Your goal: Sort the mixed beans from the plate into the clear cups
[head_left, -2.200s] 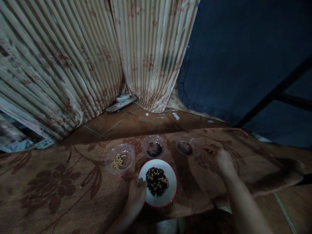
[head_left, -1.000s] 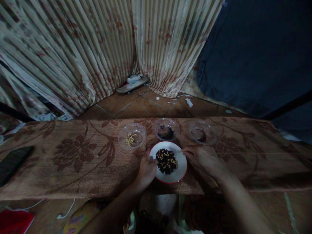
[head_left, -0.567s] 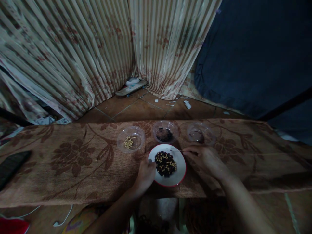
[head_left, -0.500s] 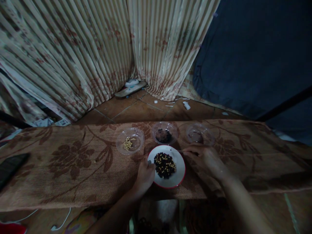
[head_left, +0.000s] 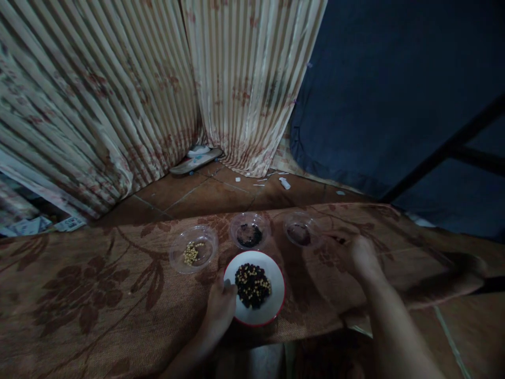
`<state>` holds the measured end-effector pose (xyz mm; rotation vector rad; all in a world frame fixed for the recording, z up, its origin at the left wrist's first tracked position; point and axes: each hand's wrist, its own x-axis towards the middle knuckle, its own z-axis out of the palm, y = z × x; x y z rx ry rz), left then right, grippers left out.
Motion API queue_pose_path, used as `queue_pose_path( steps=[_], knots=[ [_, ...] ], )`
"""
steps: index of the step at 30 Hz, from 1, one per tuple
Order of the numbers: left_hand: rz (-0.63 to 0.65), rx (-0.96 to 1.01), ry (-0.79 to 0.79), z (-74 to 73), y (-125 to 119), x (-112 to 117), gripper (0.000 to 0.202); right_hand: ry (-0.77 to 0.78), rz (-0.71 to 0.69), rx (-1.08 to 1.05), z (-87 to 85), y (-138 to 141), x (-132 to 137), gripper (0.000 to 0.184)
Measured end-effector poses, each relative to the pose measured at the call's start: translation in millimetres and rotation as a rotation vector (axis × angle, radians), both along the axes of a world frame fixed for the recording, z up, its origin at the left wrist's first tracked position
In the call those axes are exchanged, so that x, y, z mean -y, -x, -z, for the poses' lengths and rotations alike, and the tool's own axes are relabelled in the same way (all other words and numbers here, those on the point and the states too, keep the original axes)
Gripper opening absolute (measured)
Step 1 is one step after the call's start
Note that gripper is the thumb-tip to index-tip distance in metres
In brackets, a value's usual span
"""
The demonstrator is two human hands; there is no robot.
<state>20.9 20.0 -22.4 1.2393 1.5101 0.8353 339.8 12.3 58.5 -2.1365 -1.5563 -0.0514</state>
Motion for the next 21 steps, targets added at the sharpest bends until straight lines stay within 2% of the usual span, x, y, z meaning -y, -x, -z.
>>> queue_pose_path(
  steps=[3,6,9,11,13,15,21],
  knots=[
    [-0.01,-0.02,-0.009,-3.0,0,0,0.044,0.024,0.045,0.058,3.4,-4,-2,0.026],
    [-0.006,-0.059,-0.01,-7.8,-1,1,0.041,0.016,-0.012,-0.061,1.5,14,-3,0.027],
    [-0.006,-0.044,-0.007,-7.9,-2,2,0.037,0.017,-0.264,-0.188,-3.3,45,-2,0.024],
    [-0.008,-0.013,-0.003,-6.1,-2,2,0.038,0.111,-0.5,-0.238,-5.1,65,-1,0.021],
    [-0.003,0.006,-0.011,-4.5,-3,2,0.042,0.185,-0.628,-0.217,-4.2,81,0,0.021],
    [-0.001,0.013,-0.009,-4.3,-4,2,0.044,0.214,-0.665,-0.144,-0.8,90,-1,0.022],
    [-0.006,-0.002,-0.023,-7.3,-5,3,0.036,0.241,-0.632,0.004,9.1,93,-4,0.023]
  ],
)
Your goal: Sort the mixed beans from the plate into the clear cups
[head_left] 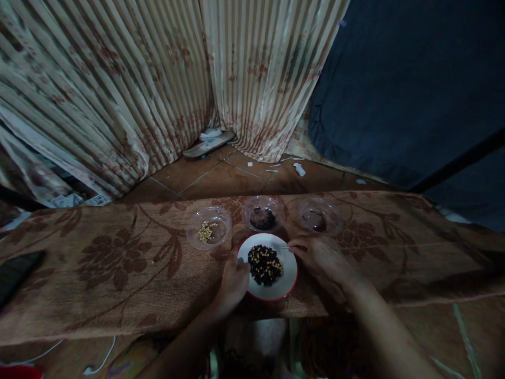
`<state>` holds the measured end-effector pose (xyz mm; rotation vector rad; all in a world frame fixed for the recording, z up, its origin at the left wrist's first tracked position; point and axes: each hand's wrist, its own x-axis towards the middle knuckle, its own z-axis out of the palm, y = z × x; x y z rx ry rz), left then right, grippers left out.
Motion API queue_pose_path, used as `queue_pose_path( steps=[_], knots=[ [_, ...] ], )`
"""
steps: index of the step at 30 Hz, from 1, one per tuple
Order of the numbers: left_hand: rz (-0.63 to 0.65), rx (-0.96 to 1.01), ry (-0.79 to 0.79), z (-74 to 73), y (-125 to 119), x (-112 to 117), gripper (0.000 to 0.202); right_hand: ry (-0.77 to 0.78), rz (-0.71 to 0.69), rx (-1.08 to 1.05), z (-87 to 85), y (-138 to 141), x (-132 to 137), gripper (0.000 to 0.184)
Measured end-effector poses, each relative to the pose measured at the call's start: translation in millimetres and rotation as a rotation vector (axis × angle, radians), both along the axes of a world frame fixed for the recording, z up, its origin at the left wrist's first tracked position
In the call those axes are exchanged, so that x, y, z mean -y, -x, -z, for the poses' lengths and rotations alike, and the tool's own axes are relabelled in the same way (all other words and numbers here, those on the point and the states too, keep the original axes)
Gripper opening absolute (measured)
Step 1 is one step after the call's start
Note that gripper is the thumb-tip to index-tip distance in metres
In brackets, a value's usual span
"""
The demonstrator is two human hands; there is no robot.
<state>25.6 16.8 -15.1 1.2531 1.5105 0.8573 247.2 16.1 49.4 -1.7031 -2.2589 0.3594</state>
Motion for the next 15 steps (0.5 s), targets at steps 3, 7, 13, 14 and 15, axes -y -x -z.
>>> queue_pose_path(
  steps=[3,7,13,14,15],
  knots=[
    [0.007,-0.024,0.005,-0.6,-0.1,0.2,0.037,-0.002,-0.004,0.015,0.3,0.2,0.2,0.023],
    [0.01,-0.039,0.001,-0.8,0.3,-0.2,0.042,-0.012,-0.029,0.022,-1.2,2.2,0.9,0.023],
    [0.011,-0.054,0.044,-1.8,0.5,-0.9,0.047,-0.022,-0.036,0.013,2.0,1.8,0.0,0.023],
    [0.011,-0.054,0.05,-1.8,0.4,-1.0,0.048,-0.022,-0.03,0.011,2.4,1.7,-0.1,0.024],
    [0.009,-0.056,0.052,-1.8,0.2,-1.0,0.048,-0.02,-0.027,0.011,2.5,1.6,-0.1,0.024]
  ],
)
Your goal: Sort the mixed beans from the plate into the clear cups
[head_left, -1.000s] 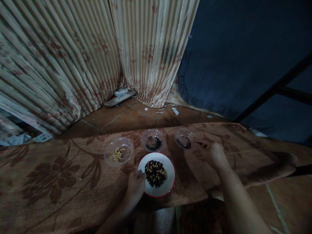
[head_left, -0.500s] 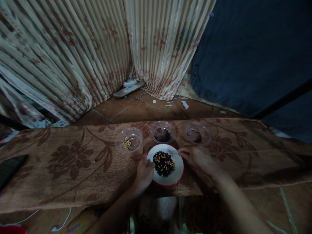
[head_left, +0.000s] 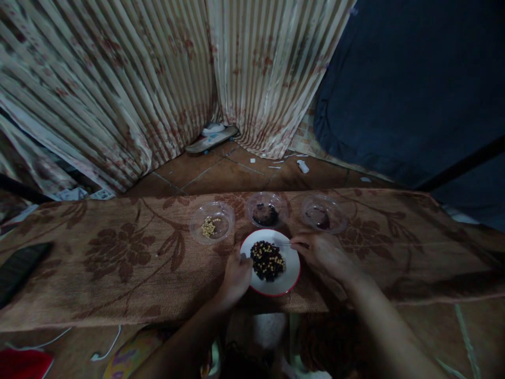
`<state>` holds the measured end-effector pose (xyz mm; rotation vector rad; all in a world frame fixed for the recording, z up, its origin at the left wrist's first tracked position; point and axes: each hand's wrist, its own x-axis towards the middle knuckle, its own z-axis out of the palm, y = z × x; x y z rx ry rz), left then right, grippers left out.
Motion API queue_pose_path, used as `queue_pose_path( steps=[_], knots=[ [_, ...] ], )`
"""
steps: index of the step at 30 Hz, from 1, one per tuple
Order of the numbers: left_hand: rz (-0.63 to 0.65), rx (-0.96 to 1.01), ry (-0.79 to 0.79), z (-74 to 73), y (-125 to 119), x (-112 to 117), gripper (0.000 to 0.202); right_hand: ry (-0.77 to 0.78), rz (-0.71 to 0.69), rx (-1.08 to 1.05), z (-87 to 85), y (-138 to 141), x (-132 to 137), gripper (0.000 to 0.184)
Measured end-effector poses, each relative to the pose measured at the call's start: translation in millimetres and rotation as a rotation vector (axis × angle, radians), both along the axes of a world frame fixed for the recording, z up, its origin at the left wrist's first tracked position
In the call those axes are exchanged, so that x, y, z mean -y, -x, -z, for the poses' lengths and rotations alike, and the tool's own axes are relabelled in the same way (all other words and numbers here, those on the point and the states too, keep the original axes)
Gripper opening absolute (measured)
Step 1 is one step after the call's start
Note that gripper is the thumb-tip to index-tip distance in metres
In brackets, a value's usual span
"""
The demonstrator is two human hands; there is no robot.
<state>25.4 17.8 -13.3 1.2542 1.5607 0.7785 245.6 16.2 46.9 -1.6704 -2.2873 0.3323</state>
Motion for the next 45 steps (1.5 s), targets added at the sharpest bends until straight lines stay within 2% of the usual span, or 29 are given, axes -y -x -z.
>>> queue_pose_path(
  steps=[10,17,20,26,31,34,36,38,42,45],
  knots=[
    [0.0,0.032,-0.02,0.8,0,1,0.047,0.046,-0.02,-0.001,-4.6,1,0,0.026],
    [-0.008,0.025,-0.015,-2.5,0,1,0.044,0.044,0.051,-0.156,-11.8,-9,2,0.023],
    [0.007,0.05,-0.012,-2.8,1,1,0.045,-0.014,0.162,-0.22,-18.0,-27,4,0.023],
    [-0.004,0.049,-0.032,1.6,2,-1,0.04,-0.176,0.593,-0.145,-21.2,-74,6,0.025],
    [-0.003,0.026,-0.048,3.9,3,-3,0.04,-0.262,0.724,-0.016,-14.4,-88,5,0.025],
    [-0.013,0.016,-0.045,4.9,4,-3,0.041,-0.321,0.693,-0.111,-10.9,-82,2,0.028],
    [-0.008,0.034,-0.056,4.2,4,-1,0.042,-0.296,0.622,-0.201,-10.5,-72,2,0.03],
    [0.014,0.042,-0.073,2.3,3,0,0.041,-0.215,0.504,-0.261,-11.5,-58,2,0.029],
    [0.011,0.038,-0.039,-0.9,1,0,0.043,0.012,0.176,-0.295,-14.3,-30,4,0.023],
    [0.007,0.051,-0.042,1.5,0,0,0.043,0.113,0.041,-0.239,-13.9,-18,5,0.021]
  ],
)
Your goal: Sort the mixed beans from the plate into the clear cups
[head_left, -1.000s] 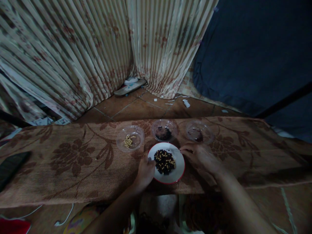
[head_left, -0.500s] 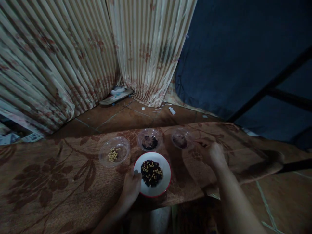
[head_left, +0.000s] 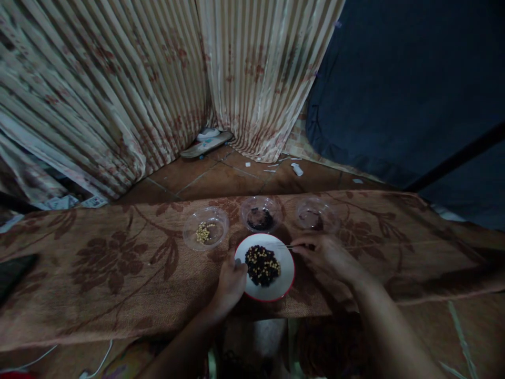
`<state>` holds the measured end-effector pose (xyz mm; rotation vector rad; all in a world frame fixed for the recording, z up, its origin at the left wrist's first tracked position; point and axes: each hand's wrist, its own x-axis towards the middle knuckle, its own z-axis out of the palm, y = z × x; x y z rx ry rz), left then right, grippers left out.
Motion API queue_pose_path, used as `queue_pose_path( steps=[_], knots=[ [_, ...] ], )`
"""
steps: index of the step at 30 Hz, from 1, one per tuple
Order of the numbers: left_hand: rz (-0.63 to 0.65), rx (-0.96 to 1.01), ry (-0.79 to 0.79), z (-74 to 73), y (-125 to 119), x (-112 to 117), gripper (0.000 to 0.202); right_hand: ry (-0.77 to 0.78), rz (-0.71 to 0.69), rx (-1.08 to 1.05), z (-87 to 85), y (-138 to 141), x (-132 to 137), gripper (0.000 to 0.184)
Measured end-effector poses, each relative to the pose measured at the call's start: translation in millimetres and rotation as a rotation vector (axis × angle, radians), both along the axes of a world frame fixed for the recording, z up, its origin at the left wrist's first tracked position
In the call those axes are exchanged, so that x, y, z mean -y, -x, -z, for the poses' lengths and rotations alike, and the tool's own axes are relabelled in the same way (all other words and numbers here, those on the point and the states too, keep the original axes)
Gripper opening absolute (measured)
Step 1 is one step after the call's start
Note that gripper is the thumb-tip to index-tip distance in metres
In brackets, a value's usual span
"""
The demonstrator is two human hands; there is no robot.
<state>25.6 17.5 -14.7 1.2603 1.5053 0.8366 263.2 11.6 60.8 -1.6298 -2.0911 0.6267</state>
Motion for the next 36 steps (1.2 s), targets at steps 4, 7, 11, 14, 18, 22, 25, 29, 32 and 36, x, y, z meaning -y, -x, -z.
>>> queue_pose_path(
  steps=[4,7,11,14,18,22,25,29,32,36],
  knots=[
    [-0.012,0.011,-0.02,4.4,-0.2,0.6,0.042,0.026,-0.057,0.083,2.5,3.6,-0.4,0.02],
    [-0.015,-0.007,-0.024,2.4,-0.2,1.0,0.04,0.012,-0.054,0.136,3.0,3.6,0.2,0.02],
    [-0.006,-0.022,-0.012,-3.1,-0.3,1.0,0.04,-0.001,-0.049,0.188,2.2,5.1,0.9,0.021],
    [-0.012,-0.019,0.003,-3.6,-0.2,1.0,0.043,0.004,-0.066,0.2,1.6,6.1,0.8,0.022],
    [-0.017,-0.022,-0.005,-0.6,0.3,1.0,0.045,0.006,-0.081,0.182,3.1,6.3,0.2,0.023],
    [-0.008,-0.018,-0.015,-0.4,0.6,0.9,0.043,-0.002,-0.074,0.186,6.5,6.1,-0.7,0.022],
    [-0.002,-0.015,-0.029,-2.2,0.3,0.9,0.04,0.002,-0.073,0.188,7.6,5.9,-1.5,0.022],
    [-0.003,-0.031,-0.011,-3.6,-0.6,0.7,0.041,0.003,-0.079,0.177,7.6,5.5,-2.4,0.022],
    [0.002,-0.031,-0.011,-3.0,-0.8,0.4,0.041,0.005,-0.086,0.171,8.1,5.4,-3.2,0.023],
    [0.008,-0.026,-0.025,-2.2,-0.3,0.3,0.042,0.002,-0.08,0.179,8.4,5.8,-3.9,0.024]
  ],
)
